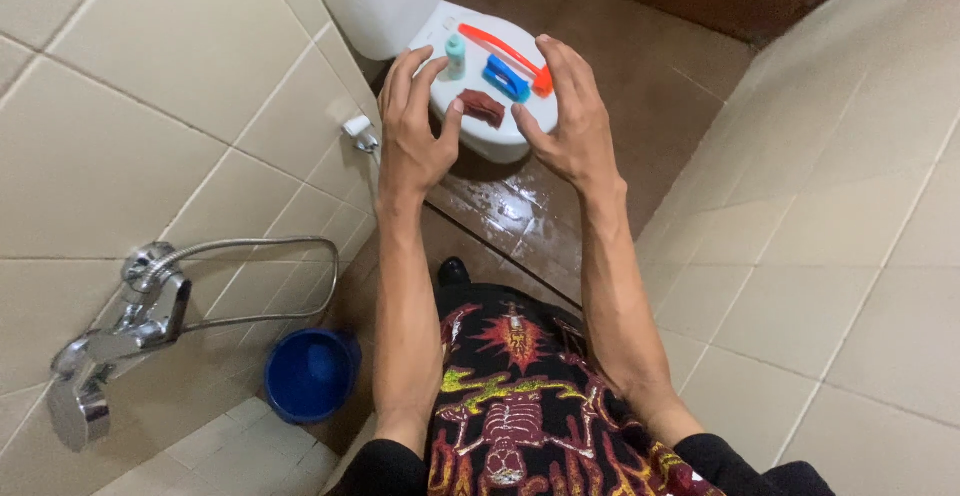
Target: The person opens a bottle of cleaner and pours it onto a blue brush before scrubbing the top of the toilet tank. They then pick up a handheld bidet sprayer and wipe its nozzle with a white cloth.
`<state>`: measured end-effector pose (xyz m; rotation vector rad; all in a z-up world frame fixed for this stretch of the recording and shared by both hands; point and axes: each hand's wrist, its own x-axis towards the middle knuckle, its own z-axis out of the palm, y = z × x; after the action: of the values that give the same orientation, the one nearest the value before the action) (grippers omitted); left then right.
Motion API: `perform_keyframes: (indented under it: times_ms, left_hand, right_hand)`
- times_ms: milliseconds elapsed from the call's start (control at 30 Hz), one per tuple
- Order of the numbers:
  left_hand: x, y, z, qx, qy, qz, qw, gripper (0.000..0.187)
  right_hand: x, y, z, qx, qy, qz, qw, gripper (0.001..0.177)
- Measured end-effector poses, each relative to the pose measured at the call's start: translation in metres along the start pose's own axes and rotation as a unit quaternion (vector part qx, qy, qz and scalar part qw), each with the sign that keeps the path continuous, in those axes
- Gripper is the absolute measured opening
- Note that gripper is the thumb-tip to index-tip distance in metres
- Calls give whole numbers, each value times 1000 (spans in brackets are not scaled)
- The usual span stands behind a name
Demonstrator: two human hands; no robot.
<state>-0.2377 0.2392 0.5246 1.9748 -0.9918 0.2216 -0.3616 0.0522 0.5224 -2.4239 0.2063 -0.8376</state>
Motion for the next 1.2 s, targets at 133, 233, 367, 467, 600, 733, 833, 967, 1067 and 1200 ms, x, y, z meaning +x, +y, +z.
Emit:
perform_keyframes:
  times_ms: [133,233,367,467,600,733,833,967,1067,1200]
  left_hand:
    - [5,-13,-13,5,18,-10,1000,46]
    - [2,-24,-21,15,33,-16,999,46]
    - [-3,-41,-32,37,38,-23,998,46]
    - [-6,-54,-41,49,45,-35,997,46]
    - [-10,-61,-50,44,69,-47,996,44]
    - [-17,-61,-51,63,88,-72,992,45]
    - [-24,-60,-52,69,104,-94,988,46]
    - [-35,-57,-55,80,129,-117,982,44]
    - [-47,-55,-51,82,142,-140,977,43]
    - [-61,-54,-47,91,154,-165,970,43]
  right_hand:
    - [21,-7,17,22,-3,-12,1000,72]
    - [31,-10,34,33,-9,-24,999,72]
    - [40,-15,58,44,-8,-35,998,72]
    - [45,-22,73,96,-28,-17,995,71]
    - [51,-30,80,112,-39,-31,992,69]
    - [58,-30,84,115,-48,-47,991,69]
    - [61,-30,89,152,-92,-16,984,66]
    - [66,-24,99,111,-100,-91,984,68]
    - [62,-22,106,133,-145,-57,979,66]
    - [57,-20,115,170,-197,-44,965,65]
